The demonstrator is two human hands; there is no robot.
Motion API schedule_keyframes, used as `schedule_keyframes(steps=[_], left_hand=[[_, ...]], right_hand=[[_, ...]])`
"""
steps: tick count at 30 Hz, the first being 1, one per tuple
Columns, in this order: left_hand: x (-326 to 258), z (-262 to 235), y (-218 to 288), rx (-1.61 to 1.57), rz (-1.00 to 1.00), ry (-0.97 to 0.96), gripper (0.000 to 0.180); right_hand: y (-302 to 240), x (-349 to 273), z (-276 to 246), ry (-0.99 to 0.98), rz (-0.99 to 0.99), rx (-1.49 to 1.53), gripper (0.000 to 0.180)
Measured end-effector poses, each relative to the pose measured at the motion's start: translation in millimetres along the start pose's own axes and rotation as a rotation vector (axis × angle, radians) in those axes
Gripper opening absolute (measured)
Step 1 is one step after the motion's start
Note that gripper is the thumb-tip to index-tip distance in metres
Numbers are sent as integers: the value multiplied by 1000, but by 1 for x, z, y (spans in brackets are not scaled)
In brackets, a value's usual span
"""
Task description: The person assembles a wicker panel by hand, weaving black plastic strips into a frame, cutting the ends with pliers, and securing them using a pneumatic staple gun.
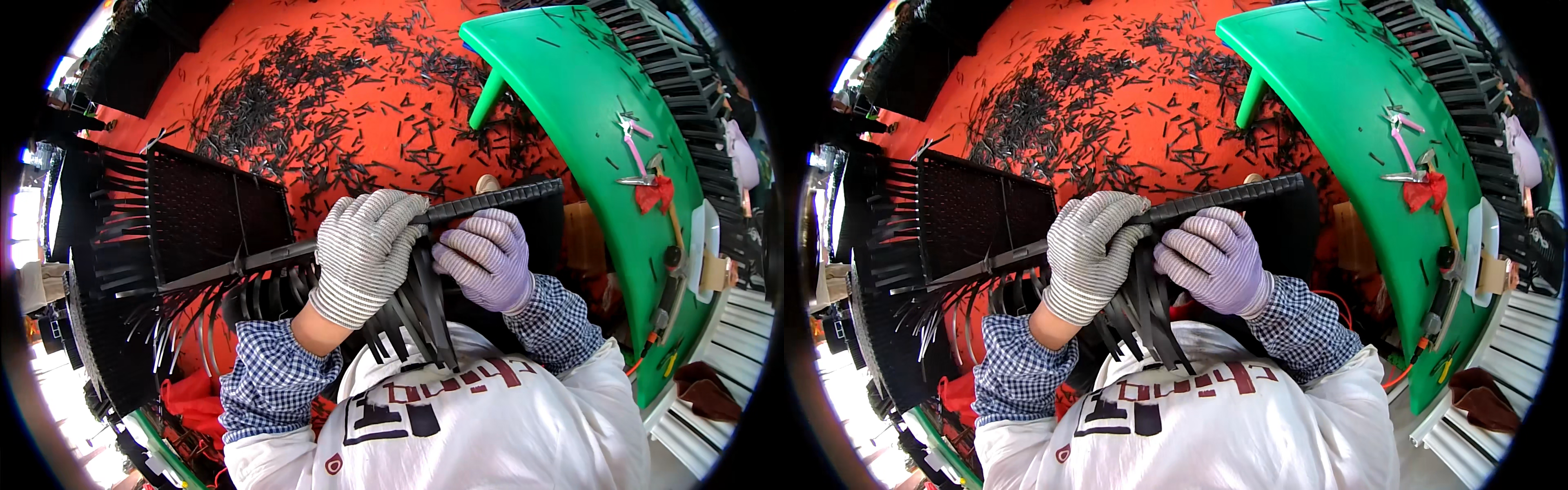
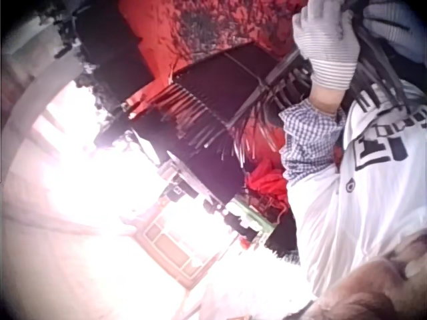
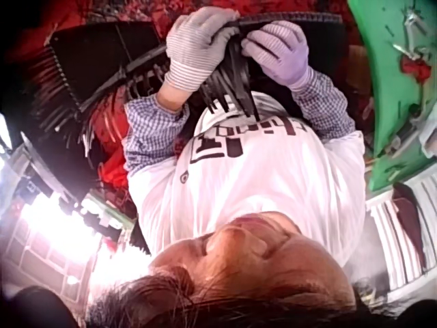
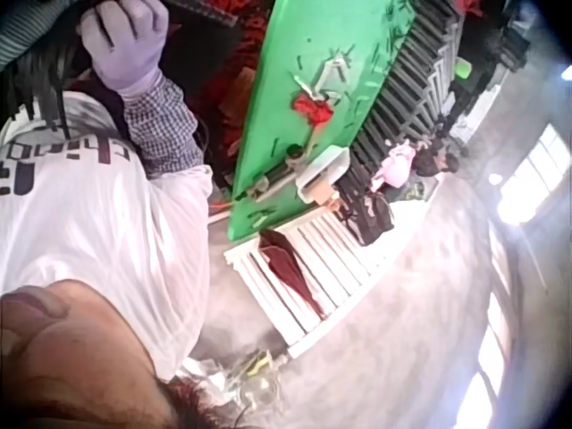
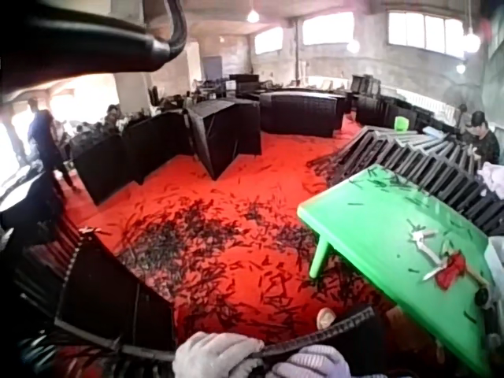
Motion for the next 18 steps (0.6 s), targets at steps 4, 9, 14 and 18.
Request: schedule_keyframes(steps=[4,9,14,18], left_hand=[[-8,5,-3,-37,-20,-16,31],[-11,1,-2,-56,-53,-24,30],[-18,5,-7,48,-48,-16,29],[-26,2,-3,100,-45,-4,29]], right_hand=[[12,21,-11,-5,121,170,21],[10,52,-8,-16,118,261,17],[17,68,-3,-150,161,308,12],[1,75,-6,-145,98,250,11]])
Point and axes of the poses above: each hand's wrist, its own x-axis towards the middle knuckle, its own z-axis out of the palm, y = z × x, the point moved 2 cm from there along x, towards the middle knuckle, and after that the axes turned 4 degrees about x, right-handed, at the moved point
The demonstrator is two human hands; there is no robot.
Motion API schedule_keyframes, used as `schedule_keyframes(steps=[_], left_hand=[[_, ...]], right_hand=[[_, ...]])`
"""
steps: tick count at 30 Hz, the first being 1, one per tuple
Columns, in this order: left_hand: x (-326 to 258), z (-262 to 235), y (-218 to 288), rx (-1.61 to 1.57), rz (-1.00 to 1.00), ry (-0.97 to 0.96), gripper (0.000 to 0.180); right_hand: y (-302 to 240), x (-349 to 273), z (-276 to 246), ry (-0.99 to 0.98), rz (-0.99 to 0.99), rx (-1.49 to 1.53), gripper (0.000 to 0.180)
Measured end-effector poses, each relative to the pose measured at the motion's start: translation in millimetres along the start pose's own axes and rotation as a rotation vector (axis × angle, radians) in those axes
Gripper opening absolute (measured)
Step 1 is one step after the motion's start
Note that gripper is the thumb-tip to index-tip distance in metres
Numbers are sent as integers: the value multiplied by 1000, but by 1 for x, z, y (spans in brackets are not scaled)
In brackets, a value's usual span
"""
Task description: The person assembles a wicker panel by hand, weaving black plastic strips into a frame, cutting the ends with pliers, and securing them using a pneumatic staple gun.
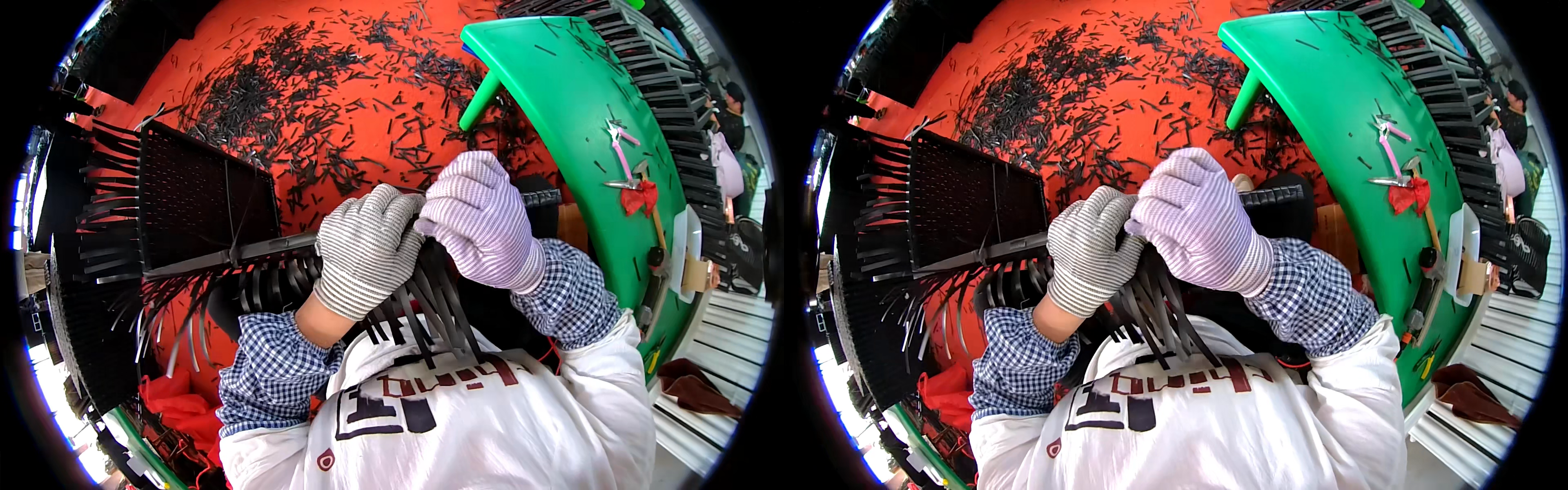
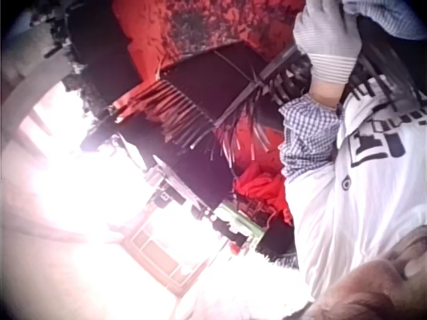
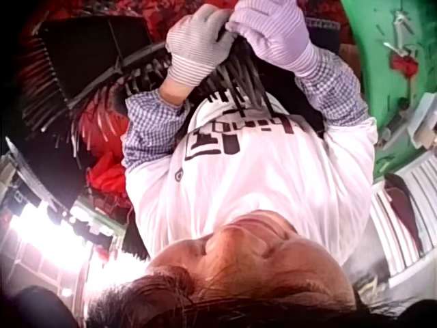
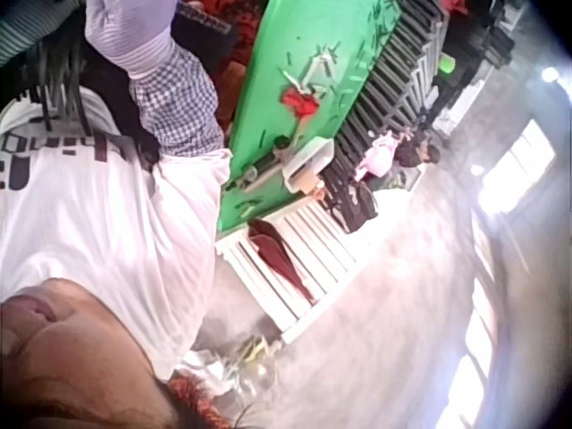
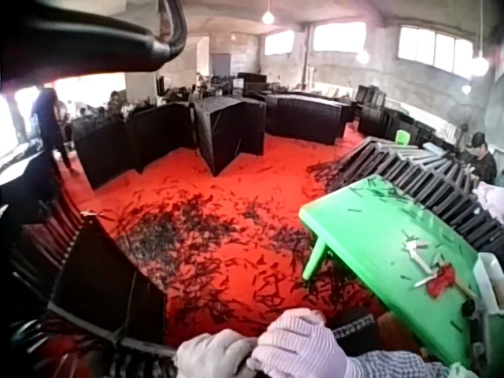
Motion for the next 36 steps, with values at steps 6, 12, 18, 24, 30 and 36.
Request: schedule_keyframes(steps=[6,12,18,24,30,36], left_hand=[[5,6,2,28,44,-26,33],[19,9,3,31,28,30,30],[16,3,2,102,-125,-137,19],[2,25,11,91,-66,-39,31],[4,33,3,86,-116,-47,35],[11,31,6,57,-192,-97,34]], right_hand=[[18,-7,5,55,155,169,12],[27,-1,-2,40,190,225,12],[16,3,7,55,157,208,14],[13,-25,0,-41,87,75,25],[28,-25,13,-27,25,75,21],[35,-19,14,40,63,141,17]])
Point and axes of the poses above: each hand's wrist, its own x-axis towards the middle knuckle, its own z-axis out of the palm, y = z × x, the point moved 2 cm from there along x, towards the middle knuckle, and after that the axes turned 4 degrees about x, right-handed, at the moved point
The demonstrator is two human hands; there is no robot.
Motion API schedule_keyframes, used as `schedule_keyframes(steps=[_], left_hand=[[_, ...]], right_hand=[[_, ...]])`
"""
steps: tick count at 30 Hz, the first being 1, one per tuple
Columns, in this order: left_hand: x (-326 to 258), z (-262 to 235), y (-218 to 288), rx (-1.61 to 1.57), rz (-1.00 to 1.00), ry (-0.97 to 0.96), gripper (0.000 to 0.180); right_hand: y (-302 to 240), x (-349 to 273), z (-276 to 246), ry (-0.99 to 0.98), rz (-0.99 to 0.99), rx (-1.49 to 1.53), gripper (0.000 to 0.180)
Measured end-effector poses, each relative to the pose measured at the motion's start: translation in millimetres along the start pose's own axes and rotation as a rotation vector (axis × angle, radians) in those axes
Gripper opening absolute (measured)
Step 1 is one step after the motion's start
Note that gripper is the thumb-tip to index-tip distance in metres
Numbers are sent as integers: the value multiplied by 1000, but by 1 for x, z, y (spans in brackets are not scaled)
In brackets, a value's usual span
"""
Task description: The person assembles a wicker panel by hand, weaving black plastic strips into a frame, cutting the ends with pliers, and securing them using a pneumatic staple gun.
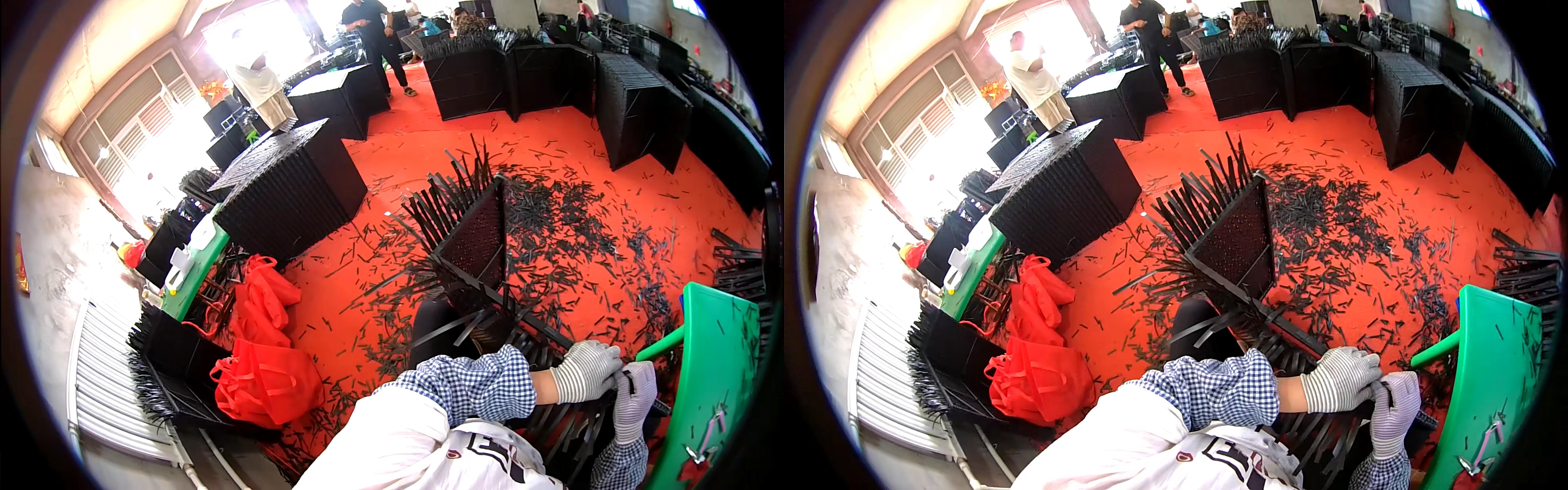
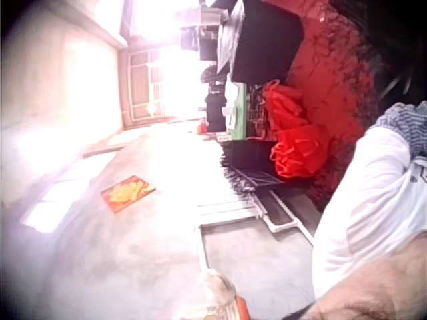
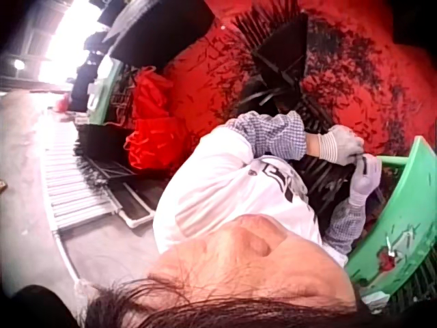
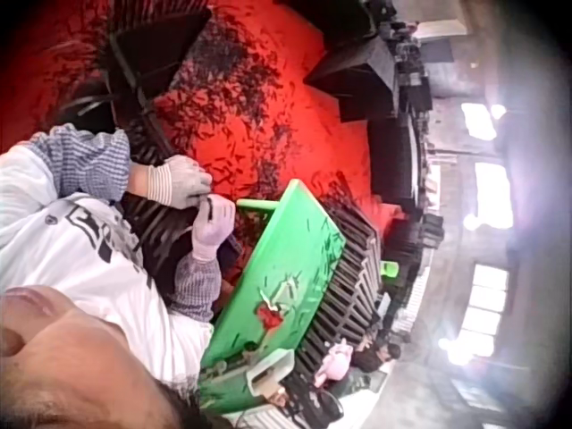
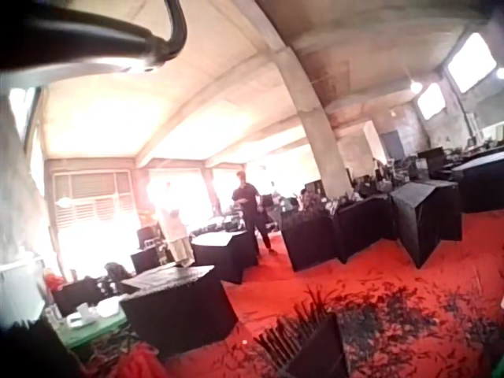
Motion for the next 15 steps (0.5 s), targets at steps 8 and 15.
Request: schedule_keyframes(steps=[8,15], left_hand=[[6,-9,4,19,-1,-59,31],[8,-13,5,3,-29,-98,28]], right_hand=[[-3,6,-4,-1,-20,16,19],[1,5,-2,4,-101,-43,20]])
Point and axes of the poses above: each hand's wrist, its own x-axis towards the middle knuckle, its own z-axis out of the palm, y = z × x, the point moved 2 cm from there along x, towards the middle knuckle, and after that the axes turned 4 degrees about x, right-handed, at the moved point
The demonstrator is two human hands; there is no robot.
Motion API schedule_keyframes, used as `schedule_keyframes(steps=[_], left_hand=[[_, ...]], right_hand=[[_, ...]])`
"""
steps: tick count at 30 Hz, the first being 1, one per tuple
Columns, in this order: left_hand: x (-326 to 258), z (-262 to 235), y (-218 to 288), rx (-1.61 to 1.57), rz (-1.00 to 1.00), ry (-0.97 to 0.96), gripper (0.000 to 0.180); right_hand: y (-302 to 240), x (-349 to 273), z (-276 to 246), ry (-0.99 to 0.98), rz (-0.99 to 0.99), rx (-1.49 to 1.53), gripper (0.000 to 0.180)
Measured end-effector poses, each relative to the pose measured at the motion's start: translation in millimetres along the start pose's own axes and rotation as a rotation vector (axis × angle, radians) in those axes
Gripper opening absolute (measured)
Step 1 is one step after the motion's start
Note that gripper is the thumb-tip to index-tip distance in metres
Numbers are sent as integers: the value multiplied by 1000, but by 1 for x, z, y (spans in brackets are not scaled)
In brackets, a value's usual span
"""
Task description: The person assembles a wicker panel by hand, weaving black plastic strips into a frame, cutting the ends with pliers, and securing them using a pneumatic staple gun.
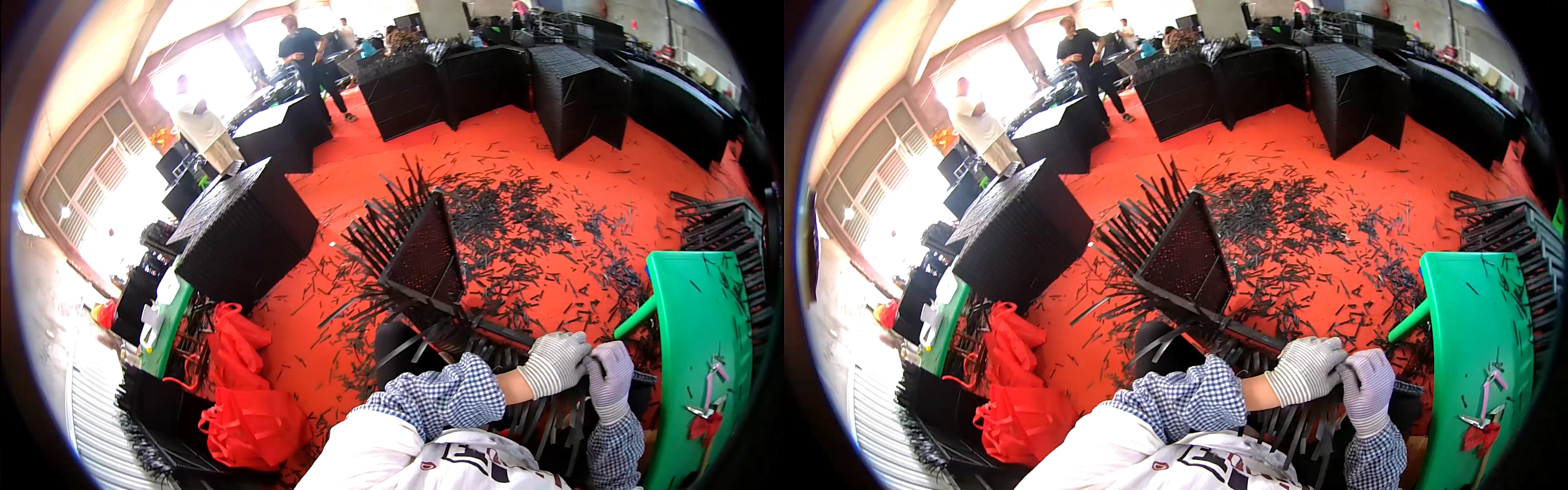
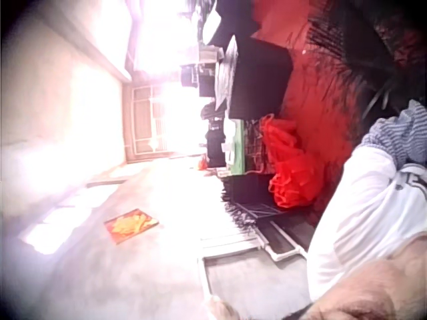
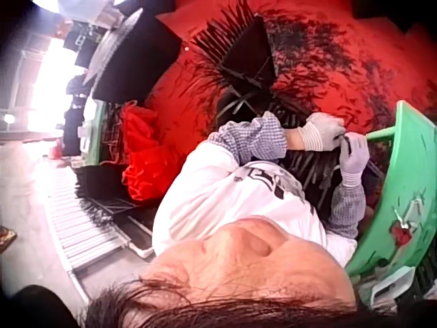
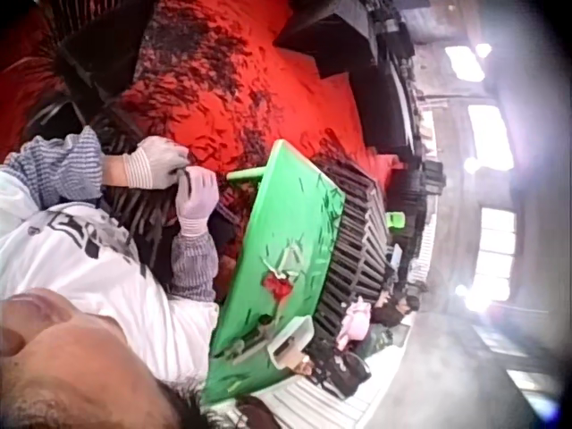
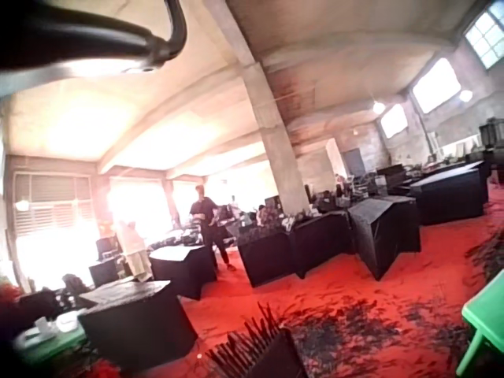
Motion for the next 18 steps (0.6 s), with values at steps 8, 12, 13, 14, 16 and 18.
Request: schedule_keyframes(steps=[8,12,13,14,16,18], left_hand=[[8,4,-9,-40,34,86,31],[10,-7,-20,-62,111,99,32],[11,-10,-21,-81,107,78,32],[10,-13,-22,-100,102,56,32],[5,-18,-17,-134,72,63,32],[4,-11,-15,-134,81,43,31]], right_hand=[[3,8,0,122,89,122,15],[9,11,5,153,218,208,12],[7,12,4,151,214,207,12],[3,13,3,147,217,214,13],[-5,13,-1,141,213,221,13],[-3,6,-1,134,199,246,13]])
Point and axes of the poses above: each hand's wrist, its own x-axis towards the middle knuckle, its own z-axis out of the palm, y = z × x, the point moved 2 cm from there along x, towards the middle knuckle, and after that the axes turned 4 degrees about x, right-handed, at the moved point
